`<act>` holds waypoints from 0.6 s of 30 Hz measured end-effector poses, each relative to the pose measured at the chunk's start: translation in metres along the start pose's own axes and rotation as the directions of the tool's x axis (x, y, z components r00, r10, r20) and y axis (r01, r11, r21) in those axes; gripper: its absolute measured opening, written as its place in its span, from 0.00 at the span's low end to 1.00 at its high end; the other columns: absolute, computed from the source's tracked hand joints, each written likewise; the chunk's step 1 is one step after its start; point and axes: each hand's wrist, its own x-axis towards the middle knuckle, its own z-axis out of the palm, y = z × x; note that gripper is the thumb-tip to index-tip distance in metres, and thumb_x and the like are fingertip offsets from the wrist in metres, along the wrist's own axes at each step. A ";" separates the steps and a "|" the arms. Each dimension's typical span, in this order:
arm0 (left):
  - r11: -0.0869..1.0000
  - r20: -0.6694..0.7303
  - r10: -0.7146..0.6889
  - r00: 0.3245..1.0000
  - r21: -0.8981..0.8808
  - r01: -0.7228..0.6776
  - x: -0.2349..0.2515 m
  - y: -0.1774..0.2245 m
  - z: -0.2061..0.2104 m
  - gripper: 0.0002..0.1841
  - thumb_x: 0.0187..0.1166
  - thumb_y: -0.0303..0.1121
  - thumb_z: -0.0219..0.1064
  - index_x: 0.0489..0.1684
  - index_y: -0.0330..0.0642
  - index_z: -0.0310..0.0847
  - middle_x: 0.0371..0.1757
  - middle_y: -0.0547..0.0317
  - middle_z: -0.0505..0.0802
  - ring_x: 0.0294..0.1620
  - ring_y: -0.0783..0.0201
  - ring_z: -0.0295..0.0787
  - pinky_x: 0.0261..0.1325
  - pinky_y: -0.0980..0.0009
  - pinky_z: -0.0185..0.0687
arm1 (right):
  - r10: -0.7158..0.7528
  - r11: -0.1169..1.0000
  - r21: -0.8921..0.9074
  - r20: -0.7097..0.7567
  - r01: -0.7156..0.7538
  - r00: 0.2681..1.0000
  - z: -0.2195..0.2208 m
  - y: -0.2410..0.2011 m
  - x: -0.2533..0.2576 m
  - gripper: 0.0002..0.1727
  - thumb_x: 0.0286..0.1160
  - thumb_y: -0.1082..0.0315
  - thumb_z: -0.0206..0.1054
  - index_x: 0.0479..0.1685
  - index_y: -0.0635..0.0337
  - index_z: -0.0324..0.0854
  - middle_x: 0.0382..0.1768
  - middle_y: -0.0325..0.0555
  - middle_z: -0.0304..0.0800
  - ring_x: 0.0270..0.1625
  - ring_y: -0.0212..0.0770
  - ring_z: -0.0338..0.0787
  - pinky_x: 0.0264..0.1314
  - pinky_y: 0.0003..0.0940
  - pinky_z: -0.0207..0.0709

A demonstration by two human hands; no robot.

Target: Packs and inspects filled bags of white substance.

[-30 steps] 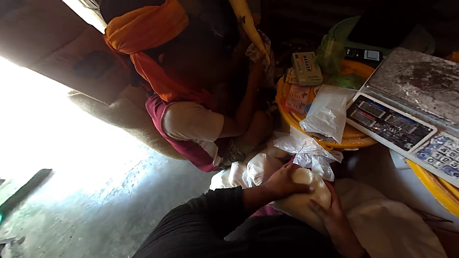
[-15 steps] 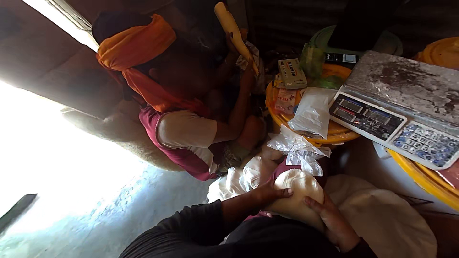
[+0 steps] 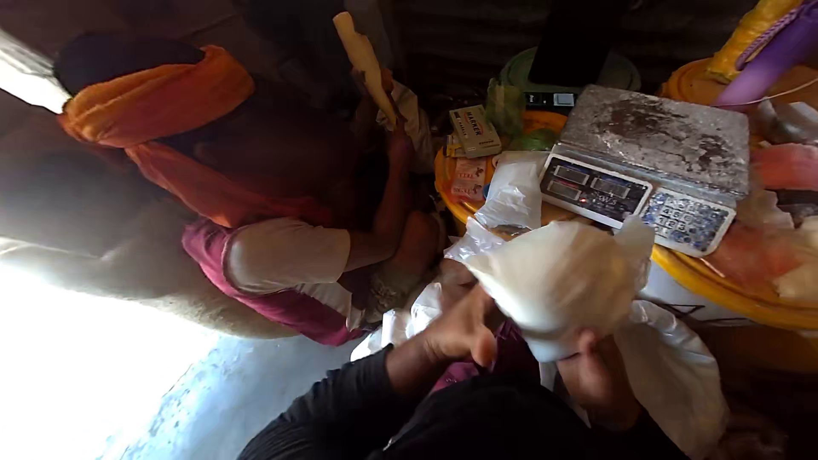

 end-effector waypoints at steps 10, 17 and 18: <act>0.856 0.019 -0.456 0.890 -0.264 0.444 -0.007 -0.019 -0.040 0.25 0.59 0.64 0.79 0.51 0.62 0.92 0.46 0.70 0.98 0.48 0.74 0.95 0.54 0.71 0.92 | 0.237 0.954 -0.191 -0.003 -0.233 0.972 -0.063 0.020 -0.009 0.64 0.61 0.23 0.65 0.89 0.60 0.44 0.64 0.41 0.88 0.59 0.39 0.92 0.57 0.41 0.90; 0.342 0.085 -0.852 0.517 0.838 0.425 0.082 -0.037 -0.048 0.29 0.81 0.49 0.70 0.68 0.30 0.78 0.59 0.34 0.89 0.61 0.42 0.86 0.69 0.38 0.74 | 0.585 0.765 -0.241 -0.125 -0.597 0.801 -0.062 0.046 0.013 0.64 0.54 0.46 0.83 0.91 0.61 0.45 0.72 0.55 0.79 0.67 0.45 0.86 0.67 0.45 0.84; 0.296 0.070 -0.855 0.514 0.880 0.372 0.087 -0.038 -0.041 0.29 0.82 0.51 0.68 0.68 0.32 0.79 0.60 0.32 0.89 0.63 0.39 0.85 0.70 0.35 0.72 | 0.590 0.754 -0.227 -0.178 -0.616 0.788 -0.062 0.049 0.010 0.59 0.56 0.55 0.82 0.89 0.62 0.47 0.68 0.55 0.81 0.64 0.43 0.87 0.65 0.43 0.86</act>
